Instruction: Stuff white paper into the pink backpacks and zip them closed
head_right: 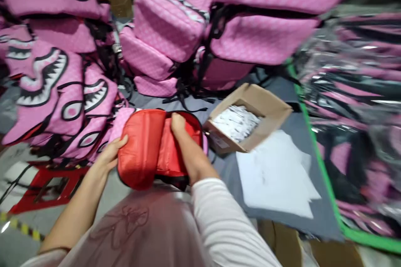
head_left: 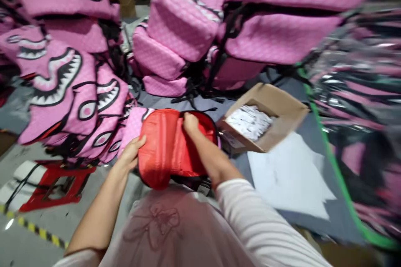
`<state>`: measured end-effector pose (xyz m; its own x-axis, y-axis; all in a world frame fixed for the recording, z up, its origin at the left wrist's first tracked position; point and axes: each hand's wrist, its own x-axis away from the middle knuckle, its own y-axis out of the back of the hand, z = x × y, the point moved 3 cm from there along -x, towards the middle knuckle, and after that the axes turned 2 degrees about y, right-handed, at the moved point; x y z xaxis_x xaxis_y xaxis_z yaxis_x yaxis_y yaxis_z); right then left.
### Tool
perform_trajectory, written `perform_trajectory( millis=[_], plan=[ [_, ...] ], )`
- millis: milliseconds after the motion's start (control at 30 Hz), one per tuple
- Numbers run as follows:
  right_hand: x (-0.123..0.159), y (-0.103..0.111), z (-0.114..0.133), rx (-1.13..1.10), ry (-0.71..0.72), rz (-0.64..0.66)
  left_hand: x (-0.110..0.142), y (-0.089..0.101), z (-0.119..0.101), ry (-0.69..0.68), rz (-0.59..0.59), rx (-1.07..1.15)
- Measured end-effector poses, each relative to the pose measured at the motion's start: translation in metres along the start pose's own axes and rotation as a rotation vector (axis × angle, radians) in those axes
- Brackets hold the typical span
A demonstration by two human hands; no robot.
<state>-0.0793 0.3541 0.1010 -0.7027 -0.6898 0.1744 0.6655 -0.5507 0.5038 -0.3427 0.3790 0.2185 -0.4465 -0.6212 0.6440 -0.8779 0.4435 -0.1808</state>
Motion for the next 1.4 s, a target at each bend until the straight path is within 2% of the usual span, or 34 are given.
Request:
perform_trajectory(
  millis=[67, 167, 267, 333, 367, 433, 500, 567, 667, 767, 833, 900, 1000, 1133, 1267, 1400],
  plan=[
    [0.005, 0.006, 0.008, 0.043, 0.046, -0.014, 0.003, 0.002, -0.003, 0.007, 0.027, 0.016],
    [0.027, 0.024, 0.012, 0.060, 0.161, 0.001, -0.004, 0.007, -0.008, 0.046, -0.047, 0.038],
    [0.074, 0.066, -0.008, 0.056, 0.281, 0.000, -0.012, 0.003, -0.013, 0.101, -0.106, 0.020],
    [0.111, 0.107, -0.041, 0.068, 0.249, -0.084, -0.014, -0.002, -0.015, 0.140, -0.140, 0.001],
    [0.129, 0.132, -0.063, 0.083, 0.182, -0.168, -0.015, -0.004, -0.015, 0.146, -0.155, -0.018],
    [0.162, 0.184, -0.119, 0.148, -0.103, -0.416, -0.016, -0.006, -0.015, 0.128, -0.173, -0.081],
    [0.190, 0.232, -0.175, 0.200, -0.329, -0.592, -0.018, -0.006, -0.014, 0.084, -0.170, -0.159],
    [0.212, 0.273, -0.228, 0.241, -0.538, -0.707, -0.021, -0.005, -0.010, 0.074, -0.173, -0.228],
    [0.231, 0.319, -0.293, 0.267, -0.792, -0.785, -0.022, -0.004, -0.001, 0.168, -0.199, -0.242],
    [0.228, 0.346, -0.335, 0.269, -0.898, -0.774, -0.018, -0.012, 0.002, 0.210, -0.230, -0.233],
    [0.217, 0.358, -0.352, 0.275, -0.911, -0.751, -0.012, -0.021, 0.000, 0.177, -0.265, -0.241],
    [0.203, 0.367, -0.362, 0.278, -0.896, -0.723, -0.005, -0.031, -0.001, 0.177, -0.246, -0.226],
    [0.184, 0.375, -0.366, 0.268, -0.782, -0.672, 0.003, -0.045, -0.002, 0.198, -0.170, -0.225],
    [0.161, 0.382, -0.365, 0.176, -0.589, -0.592, 0.010, -0.058, -0.001, 0.114, -0.200, -0.281],
    [0.130, 0.399, -0.369, 0.070, -0.563, -0.578, 0.014, -0.071, 0.001, 0.094, -0.209, -0.264],
    [0.106, 0.423, -0.371, 0.076, -0.579, -0.530, 0.020, -0.078, 0.002, 0.098, -0.215, -0.241]
  ],
)
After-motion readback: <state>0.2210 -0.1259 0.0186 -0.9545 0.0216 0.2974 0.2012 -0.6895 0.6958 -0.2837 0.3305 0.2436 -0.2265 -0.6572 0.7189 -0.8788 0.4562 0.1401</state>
